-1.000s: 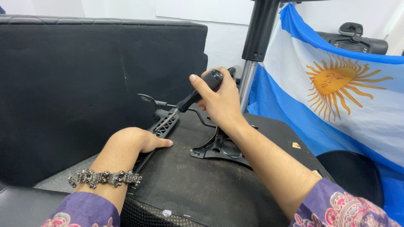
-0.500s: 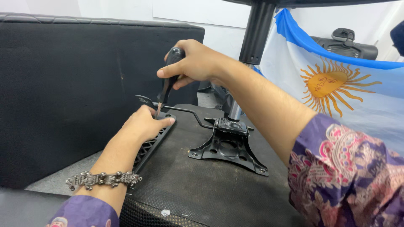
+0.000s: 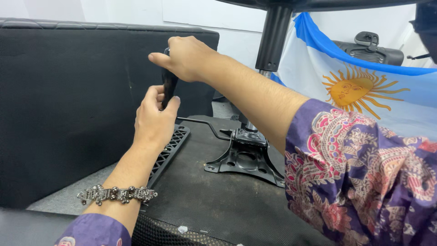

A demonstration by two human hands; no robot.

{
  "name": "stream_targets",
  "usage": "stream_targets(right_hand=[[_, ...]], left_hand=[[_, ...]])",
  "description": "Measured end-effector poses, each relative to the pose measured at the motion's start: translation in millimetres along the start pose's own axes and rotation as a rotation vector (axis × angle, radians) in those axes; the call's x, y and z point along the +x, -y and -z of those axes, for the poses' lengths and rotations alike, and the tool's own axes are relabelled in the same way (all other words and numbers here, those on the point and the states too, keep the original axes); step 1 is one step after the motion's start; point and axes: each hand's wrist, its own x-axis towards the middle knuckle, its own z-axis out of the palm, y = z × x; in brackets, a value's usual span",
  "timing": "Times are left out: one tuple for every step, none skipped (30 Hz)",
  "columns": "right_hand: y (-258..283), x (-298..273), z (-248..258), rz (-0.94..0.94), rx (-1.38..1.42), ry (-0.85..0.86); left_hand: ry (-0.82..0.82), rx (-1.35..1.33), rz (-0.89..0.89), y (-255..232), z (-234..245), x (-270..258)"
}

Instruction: The person uses a screwdriver to tighten screws into a black plastic bracket attached to a chair base. They repeatedly insert and turn the screwdriver to secure the bracket while holding it steady with the other hand.

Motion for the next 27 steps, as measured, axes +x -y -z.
stream_targets(right_hand=[[-1.7,0.5,0.3,-0.007,0.072,0.026],[-4.2,1.5,3.1,-0.014,0.143,0.052],[-7.0,2.4,8.8,-0.021,0.215,0.080],[-10.6,2.3,14.6,0.032,0.251,0.085],[-14.0,1.9,19.1,0.087,0.286,0.087],[-15.8,1.4,20.6,0.142,0.320,0.089],[-16.9,0.8,19.1,0.145,0.337,0.076],[-18.0,-0.3,16.1,0.149,0.355,0.063],[-19.5,-1.7,13.0,0.150,0.372,0.049],[-20.0,-2.5,8.9,0.145,0.394,0.043],[-19.2,-2.2,4.1,0.139,0.416,0.037],[-18.6,-1.3,0.6,0.134,0.437,0.032],[-18.2,-0.2,-1.9,0.145,0.366,-0.005],[-17.5,0.1,-4.4,0.157,0.296,-0.042],[-17.4,-0.3,-4.9,0.169,0.223,-0.079],[-17.2,-1.8,-5.5,0.147,0.178,-0.072],[-17.0,-4.7,-7.5,0.124,0.134,-0.062],[-16.4,-6.7,-7.7,0.101,0.090,-0.052],[-15.1,-8.8,-8.1,0.155,0.037,-0.120],[-13.3,-12.1,-9.4,0.209,-0.017,-0.187],[-11.7,-15.0,-8.3,0.261,-0.072,-0.255],[-10.2,-16.4,-5.2,0.185,-0.074,-0.206],[-8.6,-17.2,-2.5,0.110,-0.075,-0.156],[-7.3,-18.5,-0.3,0.035,-0.077,-0.106],[-6.4,-19.2,3.8,0.102,-0.036,-0.149],[-6.4,-19.1,8.7,0.171,0.005,-0.192],[-7.4,-19.5,11.5,0.239,0.046,-0.234]], left_hand=[[-0.018,-0.037,-0.003,3.0,-0.9,-0.1],[-0.037,-0.074,-0.006,6.0,-1.4,0.4],[-0.055,-0.111,-0.007,6.5,-1.4,1.6],[-0.069,-0.114,-0.019,6.7,-1.7,2.3],[-0.086,-0.118,-0.033,8.4,-2.1,2.7],[-0.102,-0.121,-0.048,10.4,-2.7,2.9],[-0.084,-0.126,-0.025,12.0,-3.8,3.3],[-0.066,-0.130,-0.001,13.2,-5.0,3.5],[-0.046,-0.134,0.022,13.2,-6.2,3.8],[0.002,-0.133,0.045,12.6,-7.6,4.0],[0.049,-0.132,0.069,11.3,-9.0,4.8],[0.097,-0.131,0.092,10.0,-9.5,5.1],[0.113,-0.124,0.092,9.1,-9.8,4.2],[0.129,-0.118,0.092,8.0,-10.6,2.1],[0.145,-0.114,0.092,6.2,-11.3,-0.1],[0.145,-0.092,0.102,4.1,-10.9,-1.5],[0.145,-0.071,0.115,1.7,-10.3,-2.3],[0.145,-0.050,0.128,-0.8,-9.6,-2.9],[0.148,-0.017,0.137,-2.8,-9.0,-4.0],[0.152,0.015,0.147,-4.7,-8.3,-5.1],[0.157,0.046,0.156,-7.4,-7.9,-5.8],[0.164,0.065,0.176,-9.6,-6.9,-6.3],[0.172,0.084,0.198,-10.1,-5.9,-7.3],[0.179,0.103,0.220,-10.3,-5.4,-8.1],[0.178,0.100,0.214,-11.0,-5.1,-8.0],[0.177,0.096,0.208,-11.0,-4.8,-8.0],[0.177,0.094,0.202,-9.9,-5.7,-8.3]])
